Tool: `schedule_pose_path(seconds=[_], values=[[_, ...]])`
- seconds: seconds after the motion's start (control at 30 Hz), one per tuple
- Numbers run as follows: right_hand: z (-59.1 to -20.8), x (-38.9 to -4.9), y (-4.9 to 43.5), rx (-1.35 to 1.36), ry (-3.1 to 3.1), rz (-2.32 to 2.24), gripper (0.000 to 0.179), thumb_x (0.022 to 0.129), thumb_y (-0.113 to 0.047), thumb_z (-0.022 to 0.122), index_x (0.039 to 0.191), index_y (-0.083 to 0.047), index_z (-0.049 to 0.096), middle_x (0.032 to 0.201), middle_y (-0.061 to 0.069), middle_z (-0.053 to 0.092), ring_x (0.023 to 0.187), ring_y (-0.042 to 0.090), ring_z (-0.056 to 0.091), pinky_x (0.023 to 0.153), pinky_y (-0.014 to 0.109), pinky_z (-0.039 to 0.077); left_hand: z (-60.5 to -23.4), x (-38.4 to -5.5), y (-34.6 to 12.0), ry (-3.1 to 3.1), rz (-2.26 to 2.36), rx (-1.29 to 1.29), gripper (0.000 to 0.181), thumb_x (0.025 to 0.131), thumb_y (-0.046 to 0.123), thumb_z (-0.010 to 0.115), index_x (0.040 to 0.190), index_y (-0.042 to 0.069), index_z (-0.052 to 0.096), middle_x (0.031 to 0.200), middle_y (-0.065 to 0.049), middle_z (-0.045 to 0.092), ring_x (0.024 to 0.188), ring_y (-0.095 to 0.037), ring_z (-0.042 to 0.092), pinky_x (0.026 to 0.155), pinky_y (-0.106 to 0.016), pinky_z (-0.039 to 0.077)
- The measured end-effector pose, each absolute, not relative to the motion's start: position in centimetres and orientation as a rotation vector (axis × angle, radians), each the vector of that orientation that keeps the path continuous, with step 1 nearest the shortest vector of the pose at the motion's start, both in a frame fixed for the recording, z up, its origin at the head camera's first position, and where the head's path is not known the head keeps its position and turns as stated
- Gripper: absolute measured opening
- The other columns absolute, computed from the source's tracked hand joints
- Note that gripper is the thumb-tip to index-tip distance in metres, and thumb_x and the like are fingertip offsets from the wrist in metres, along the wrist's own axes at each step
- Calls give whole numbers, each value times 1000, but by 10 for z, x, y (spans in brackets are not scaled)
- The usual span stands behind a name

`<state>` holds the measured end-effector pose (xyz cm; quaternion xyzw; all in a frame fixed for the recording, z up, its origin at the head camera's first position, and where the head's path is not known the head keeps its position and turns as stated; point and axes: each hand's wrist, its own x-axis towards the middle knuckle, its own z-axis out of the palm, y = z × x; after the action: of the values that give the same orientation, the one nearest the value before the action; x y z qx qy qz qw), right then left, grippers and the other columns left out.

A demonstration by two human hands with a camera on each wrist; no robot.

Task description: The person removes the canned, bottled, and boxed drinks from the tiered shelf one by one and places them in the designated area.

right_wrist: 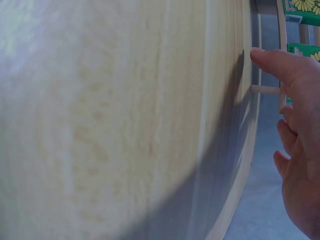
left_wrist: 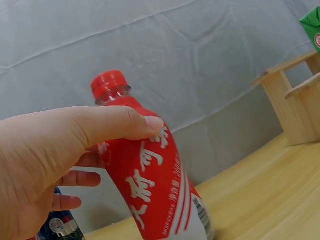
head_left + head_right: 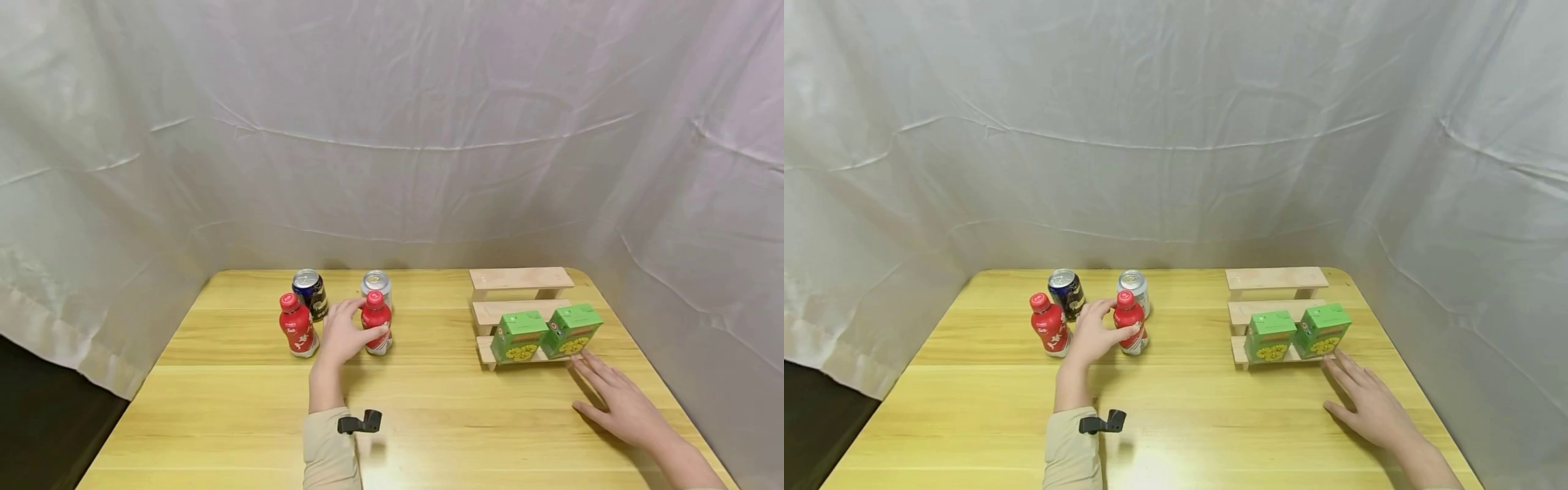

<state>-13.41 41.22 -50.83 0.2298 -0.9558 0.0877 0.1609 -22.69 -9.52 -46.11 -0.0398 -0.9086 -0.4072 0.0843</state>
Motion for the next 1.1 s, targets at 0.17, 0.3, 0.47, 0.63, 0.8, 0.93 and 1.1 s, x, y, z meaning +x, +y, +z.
schedule_pose_path(seconds=[0.17, 0.3, 0.47, 0.63, 0.8, 0.93, 1.1], values=[[-509, -133, 413, 656, -2728, 243, 84, 79, -32, 78, 150, -13, 37, 155, 20, 35, 139, -16, -8, 112, 9, -13, -454, -224, -96, -2660, -1284, -118, 74, 71, 51, 82, 135, 22, 57, 135, -4, 58, 130, -28, 41, 107, -56, 34], [-510, -133, 413, 659, -2726, 239, 84, 79, -32, 78, 150, -13, 37, 156, 19, 34, 139, -16, -8, 112, 9, -13, -442, -222, -96, -2624, -1288, -141, 74, 71, 51, 81, 135, 23, 56, 129, -3, 60, 128, -27, 41, 107, -56, 33], [-512, -132, 413, 663, -2721, 243, 84, 79, -32, 78, 150, -13, 37, 158, 17, 31, 140, -15, -7, 112, 10, -13, -424, -222, -94, -2609, -1250, -212, 72, 74, 51, 80, 135, 23, 56, 129, 0, 59, 129, -27, 40, 108, -55, 29], [-512, -132, 413, 656, -2721, 252, 83, 79, -31, 78, 150, -12, 38, 159, 15, 29, 140, -15, -6, 112, 10, -12, -405, -225, -89, -2572, -1167, -354, 68, 75, 50, 80, 132, 20, 58, 132, -2, 59, 127, -27, 41, 109, -54, 29], [-512, -131, 413, 647, -2727, 250, 83, 79, -31, 77, 149, -12, 38, 160, 14, 28, 139, -15, -6, 112, 10, -13, -392, -228, -79, -2585, -1021, -470, 64, 75, 50, 79, 129, 21, 60, 131, -1, 59, 126, -26, 44, 109, -52, 31], [-511, -132, 413, 642, -2742, 256, 82, 80, -31, 77, 150, -13, 37, 160, 14, 27, 139, -15, -7, 112, 11, -14, -384, -228, -69, -2596, -892, -572, 66, 75, 54, 78, 130, 23, 59, 132, 0, 59, 125, -24, 45, 107, -51, 33], [-510, -132, 413, 640, -2755, 255, 81, 81, -32, 76, 150, -13, 37, 160, 15, 27, 139, -15, -6, 112, 11, -14, -379, -229, -54, -2564, -740, -702, 69, 74, 56, 77, 130, 22, 60, 129, 0, 61, 121, -22, 48, 101, -48, 38]])
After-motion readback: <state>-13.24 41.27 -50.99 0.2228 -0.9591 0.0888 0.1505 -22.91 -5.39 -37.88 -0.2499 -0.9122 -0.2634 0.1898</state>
